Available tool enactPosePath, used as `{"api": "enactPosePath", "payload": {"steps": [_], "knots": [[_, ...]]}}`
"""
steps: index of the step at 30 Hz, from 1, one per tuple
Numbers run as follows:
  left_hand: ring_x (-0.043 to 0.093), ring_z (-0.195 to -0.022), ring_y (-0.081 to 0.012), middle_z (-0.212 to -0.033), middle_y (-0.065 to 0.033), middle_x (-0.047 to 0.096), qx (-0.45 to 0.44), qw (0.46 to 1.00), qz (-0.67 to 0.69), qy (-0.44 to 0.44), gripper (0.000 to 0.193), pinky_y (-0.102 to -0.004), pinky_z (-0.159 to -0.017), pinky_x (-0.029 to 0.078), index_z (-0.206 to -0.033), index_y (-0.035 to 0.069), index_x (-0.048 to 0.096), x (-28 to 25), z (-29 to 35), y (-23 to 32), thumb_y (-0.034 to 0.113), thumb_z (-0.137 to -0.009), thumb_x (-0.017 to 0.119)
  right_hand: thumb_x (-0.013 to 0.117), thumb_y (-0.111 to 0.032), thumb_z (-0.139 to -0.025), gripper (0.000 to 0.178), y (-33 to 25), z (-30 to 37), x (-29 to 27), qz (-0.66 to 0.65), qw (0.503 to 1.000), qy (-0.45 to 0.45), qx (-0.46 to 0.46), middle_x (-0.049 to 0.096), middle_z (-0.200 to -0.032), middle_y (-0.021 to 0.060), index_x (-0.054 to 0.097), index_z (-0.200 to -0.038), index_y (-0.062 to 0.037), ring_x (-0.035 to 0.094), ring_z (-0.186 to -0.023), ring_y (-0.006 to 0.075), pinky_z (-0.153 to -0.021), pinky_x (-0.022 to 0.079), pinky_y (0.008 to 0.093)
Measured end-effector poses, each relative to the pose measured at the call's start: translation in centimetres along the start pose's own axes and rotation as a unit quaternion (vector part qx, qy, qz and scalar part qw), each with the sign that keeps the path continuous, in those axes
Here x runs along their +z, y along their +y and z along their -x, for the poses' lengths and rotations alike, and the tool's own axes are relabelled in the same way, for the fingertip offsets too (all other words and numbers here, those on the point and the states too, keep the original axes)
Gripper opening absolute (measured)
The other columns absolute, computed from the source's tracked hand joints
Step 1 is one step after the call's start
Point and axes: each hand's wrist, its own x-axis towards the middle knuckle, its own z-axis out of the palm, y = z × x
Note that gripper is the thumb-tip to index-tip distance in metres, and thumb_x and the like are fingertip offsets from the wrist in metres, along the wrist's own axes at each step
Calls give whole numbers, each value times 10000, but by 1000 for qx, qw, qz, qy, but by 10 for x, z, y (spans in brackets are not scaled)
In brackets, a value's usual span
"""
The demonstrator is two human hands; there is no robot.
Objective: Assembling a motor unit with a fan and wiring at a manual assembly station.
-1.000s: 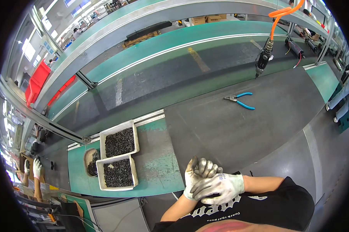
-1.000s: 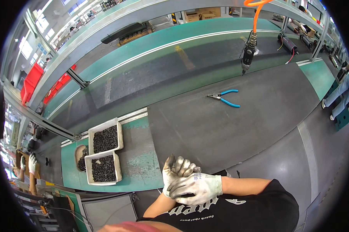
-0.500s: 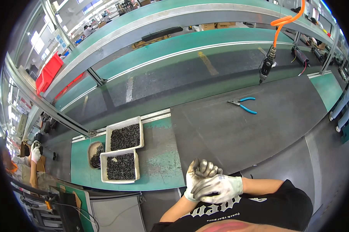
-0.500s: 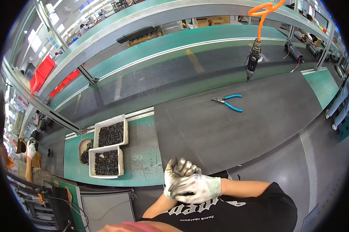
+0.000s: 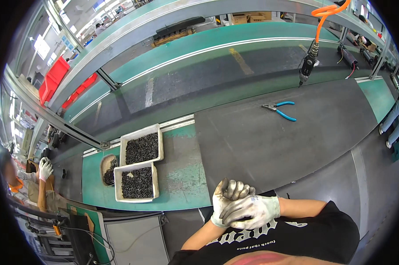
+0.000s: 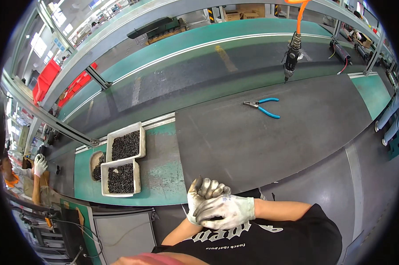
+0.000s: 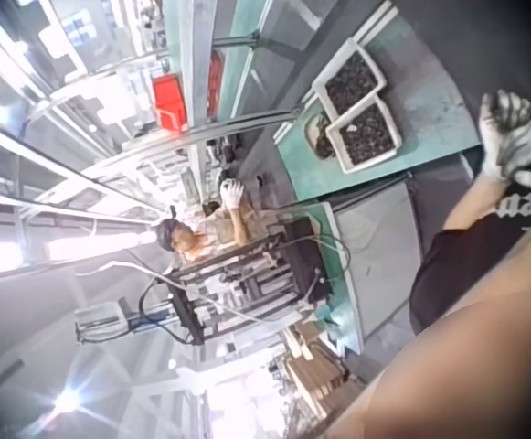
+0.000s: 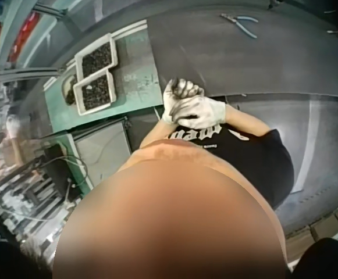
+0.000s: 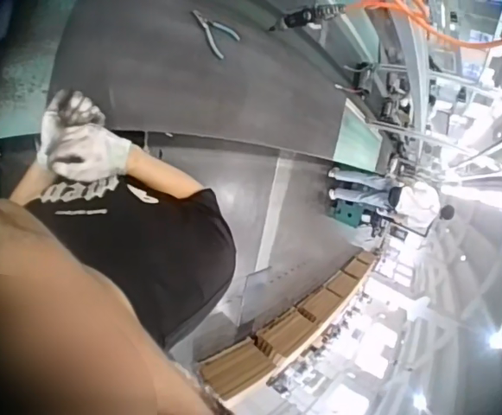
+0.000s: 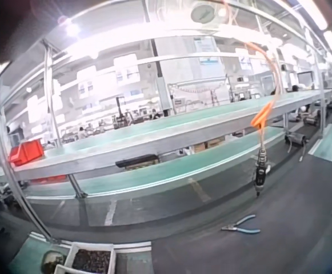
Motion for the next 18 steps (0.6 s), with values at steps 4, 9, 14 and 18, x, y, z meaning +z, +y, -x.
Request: {"api": "enactPosePath", "payload": {"steps": [4,9,14,18], "knots": [[270,-589,-149,-523,13,230,-8,1000,-5,3,573,-346,-796,376,-548,159,242,5,7,1,410,-1013,462,641,-95,-925,203,-6,-1,5,11,1000,-5,3,676,-1151,160,685,-1094,8,648,-1083,295,-960,510,394],[330,-632,-169,-546,-5,278,-32,999,-2,-26,557,-357,-825,397,-551,150,267,-2,15,-2,400,-1020,436,598,-143,-959,218,-11,3,16,9,1000,11,-3,680,-1095,165,665,-1101,9,652,-1039,307,-933,509,391],[360,-655,-179,-559,-6,284,-37,999,1,-14,556,-371,-843,406,-560,150,259,-10,12,-1,409,-1011,456,610,-139,-956,214,-8,4,16,6,1000,13,2,676,-1099,164,660,-1101,11,648,-1048,307,-930,513,385],[367,-659,-180,-559,-7,288,-61,998,19,-25,557,-376,-852,409,-560,150,260,-13,6,3,412,-1013,451,615,-110,-945,201,-2,5,17,35,999,20,11,672,-1104,167,657,-1099,13,647,-1051,308,-924,516,386]]}}
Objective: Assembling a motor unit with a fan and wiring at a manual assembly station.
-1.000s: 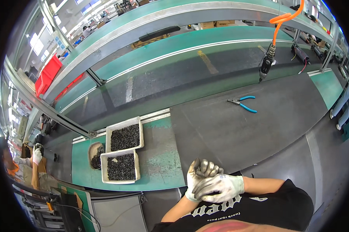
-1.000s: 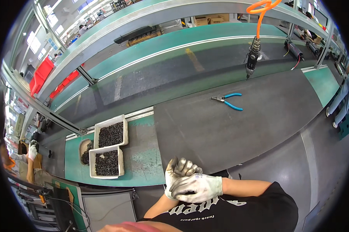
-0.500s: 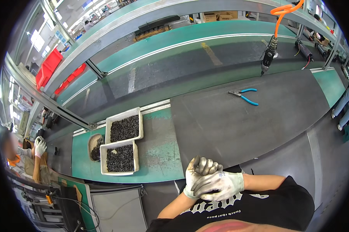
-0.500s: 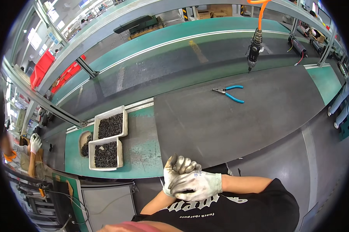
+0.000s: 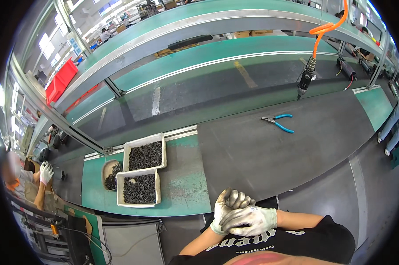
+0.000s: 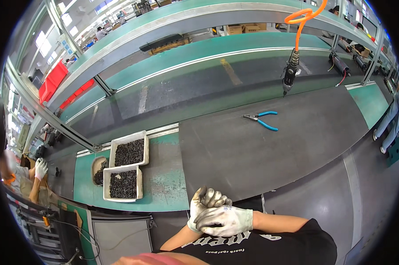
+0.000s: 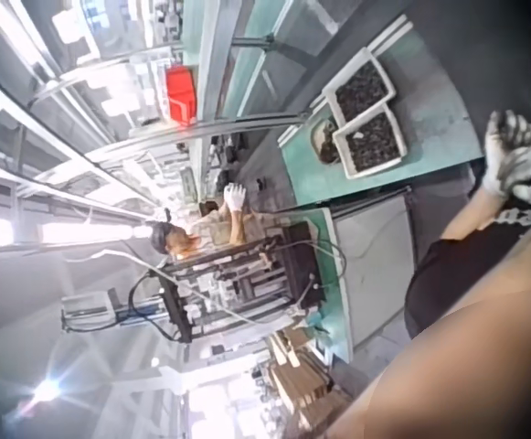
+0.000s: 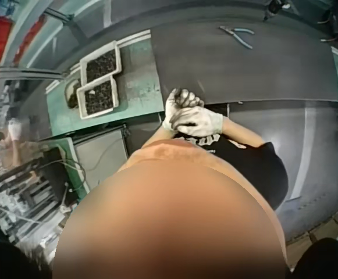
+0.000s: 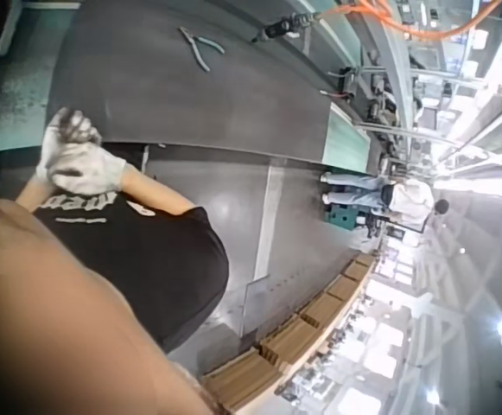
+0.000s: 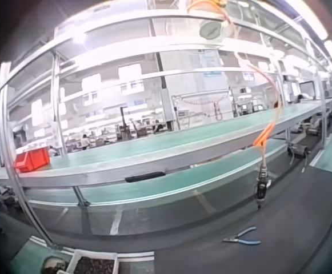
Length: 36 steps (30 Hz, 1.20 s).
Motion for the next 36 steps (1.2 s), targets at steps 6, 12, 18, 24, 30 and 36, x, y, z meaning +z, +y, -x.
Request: {"api": "enactPosePath", "payload": {"steps": [6,12,18,24,30,36], "knots": [[356,-647,-172,-554,-1,284,-21,999,-44,23,555,-372,-854,408,-561,153,256,5,-2,6,416,-1014,442,616,-73,-935,193,1,-4,0,7,997,53,-50,663,-1082,186,656,-1105,11,647,-1052,318,-912,523,397],[335,-604,-134,-528,25,274,32,999,-19,-4,586,-346,-797,399,-554,170,264,7,-3,10,470,-1029,430,651,-43,-903,212,-3,-16,-16,-50,999,-20,3,664,-1144,198,671,-1102,28,647,-1072,323,-934,520,399],[282,-533,-142,-508,22,230,65,997,0,-39,586,-341,-755,392,-553,179,275,21,14,4,460,-1058,375,639,-78,-930,241,-27,-22,-21,-40,996,-81,-13,654,-1173,191,655,-1137,43,624,-1114,339,-961,504,412],[197,-462,-151,-458,27,173,14,989,-82,-125,607,-320,-633,322,-531,187,245,21,31,4,456,-1071,309,591,-138,-983,299,-49,-21,-22,-56,971,-234,0,617,-1245,196,615,-1221,43,560,-1220,345,-1021,468,407],[179,-472,-159,-462,20,182,48,982,-134,-124,603,-317,-604,300,-537,187,225,40,41,-3,450,-1073,311,551,-143,-1009,289,-67,-27,-35,-65,960,-273,-11,615,-1263,170,608,-1242,18,561,-1229,330,-1025,476,407],[322,-563,-168,-535,-2,295,125,960,-201,-152,593,-354,-714,396,-601,131,310,50,23,16,508,-1055,363,576,-118,-979,259,-61,-45,-54,-26,976,-217,-14,640,-1243,173,656,-1190,10,575,-1212,337,-1036,463,441]]}}
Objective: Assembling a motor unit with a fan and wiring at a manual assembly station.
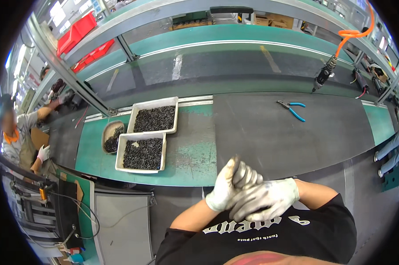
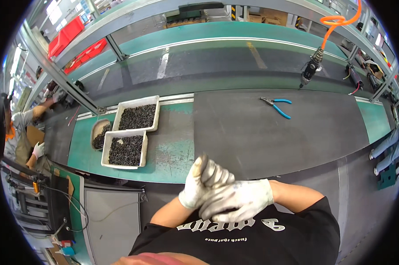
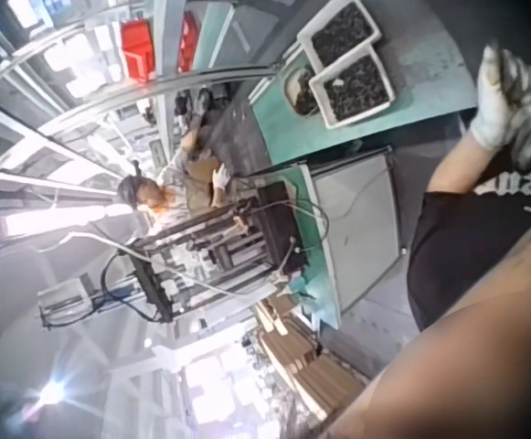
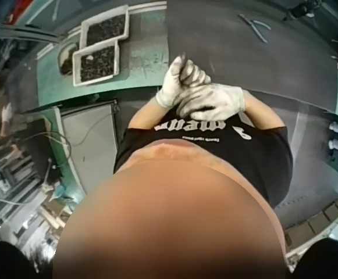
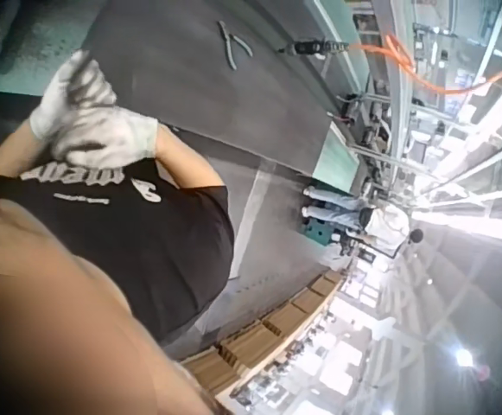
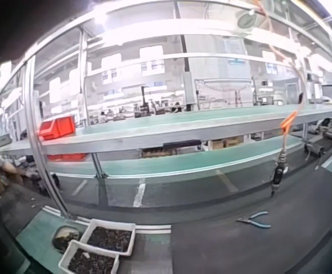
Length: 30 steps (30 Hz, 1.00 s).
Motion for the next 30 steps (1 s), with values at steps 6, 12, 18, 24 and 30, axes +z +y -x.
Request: {"api": "enactPosePath", "payload": {"steps": [6,12,18,24,30], "knots": [[581,-986,-266,-999,-125,586,98,991,24,89,528,-448,-989,447,-1039,54,551,5,-10,49,569,-1005,437,731,-268,-812,506,8,7,-12,29,968,236,86,476,-1407,299,642,-1219,19,533,-1236,456,-1059,426,487],[555,-770,-247,-783,-107,550,45,992,83,-81,552,-384,-737,484,-818,64,512,-10,-25,24,563,-1022,396,798,-302,-717,620,24,-11,-11,163,975,126,81,495,-1371,290,627,-1226,8,551,-1199,440,-995,465,476],[298,-413,-155,-443,-18,286,-6,999,23,-28,657,-312,-464,307,-497,107,314,-17,-19,19,430,-1064,392,720,-239,-843,510,45,-5,-15,49,995,-16,80,629,-1199,210,606,-1268,19,586,-1154,354,-1005,464,453],[353,-413,-125,-445,-13,399,42,987,-129,-83,656,-298,-458,306,-477,83,383,-6,-31,42,362,-1070,395,640,-235,-916,404,30,-11,-42,167,985,-6,36,629,-1194,144,632,-1290,-83,581,-1154,316,-1038,445,432],[562,-1096,-293,-1160,-207,600,185,697,-687,92,440,-403,-970,427,-1181,40,601,-55,-149,85,425,-1005,479,545,-365,-963,470,104,6,-132,149,870,366,295,537,-1397,213,586,-1329,-73,516,-1294,353,-1084,400,459]]}}
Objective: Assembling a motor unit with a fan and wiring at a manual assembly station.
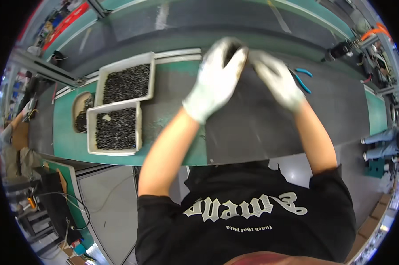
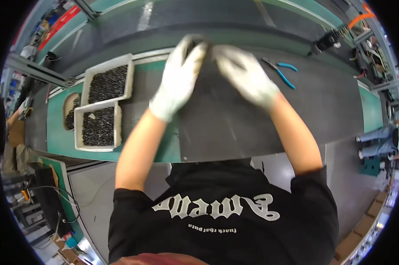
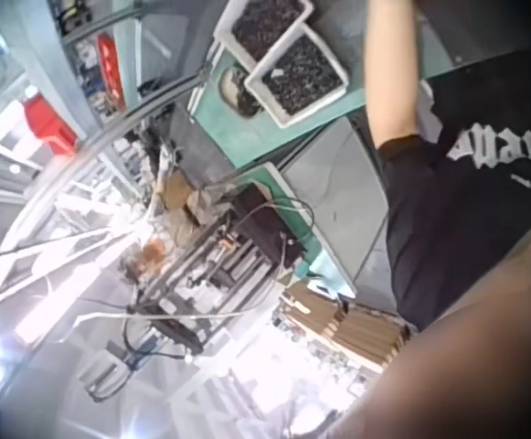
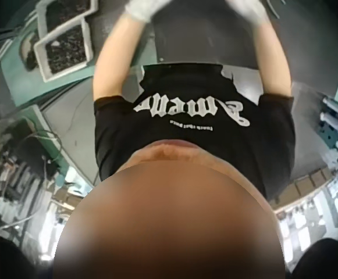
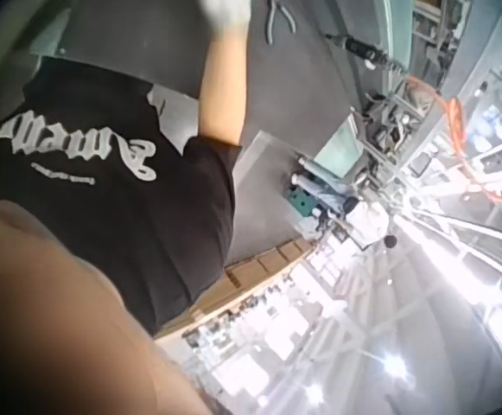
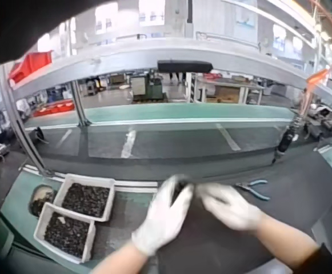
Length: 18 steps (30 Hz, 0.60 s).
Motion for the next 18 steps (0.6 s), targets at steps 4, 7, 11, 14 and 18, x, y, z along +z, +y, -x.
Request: {"api": "enactPosePath", "payload": {"steps": [4,7,11,14,18], "knots": [[292,-1453,-412,-1581,-199,316,-3,846,-528,-70,654,-570,-1177,212,-1483,173,446,19,-7,-77,558,-955,483,542,-488,-948,672,87,-43,34,480,877,16,1,261,-1612,168,366,-1528,-199,203,-1501,366,-1214,200,489],[284,-1457,-404,-1579,-201,316,-14,847,-527,-71,669,-555,-1190,198,-1484,166,445,14,-3,-74,561,-947,494,550,-505,-936,661,91,-43,35,431,901,39,-5,318,-1588,159,411,-1505,-198,225,-1491,368,-1214,183,509],[275,-1457,-396,-1555,-201,349,1,855,-515,-61,674,-556,-1193,193,-1477,163,457,15,-3,-77,557,-934,521,610,-455,-908,565,94,-42,34,417,899,106,-77,467,-1477,172,548,-1382,-153,373,-1413,358,-1182,280,482],[339,-1425,-388,-1496,-208,421,26,861,-507,-39,635,-558,-1189,209,-1423,137,512,18,0,-87,517,-918,568,563,-425,-920,597,63,-40,19,324,945,30,20,393,-1501,269,511,-1417,-97,297,-1430,451,-1206,193,527],[416,-1354,-442,-1391,-283,499,282,887,-337,143,541,-546,-1110,340,-1338,20,543,20,-3,-124,331,-907,644,557,-397,-934,562,55,-42,22,325,945,23,35,400,-1502,258,520,-1409,-99,310,-1431,430,-1203,212,510]]}}
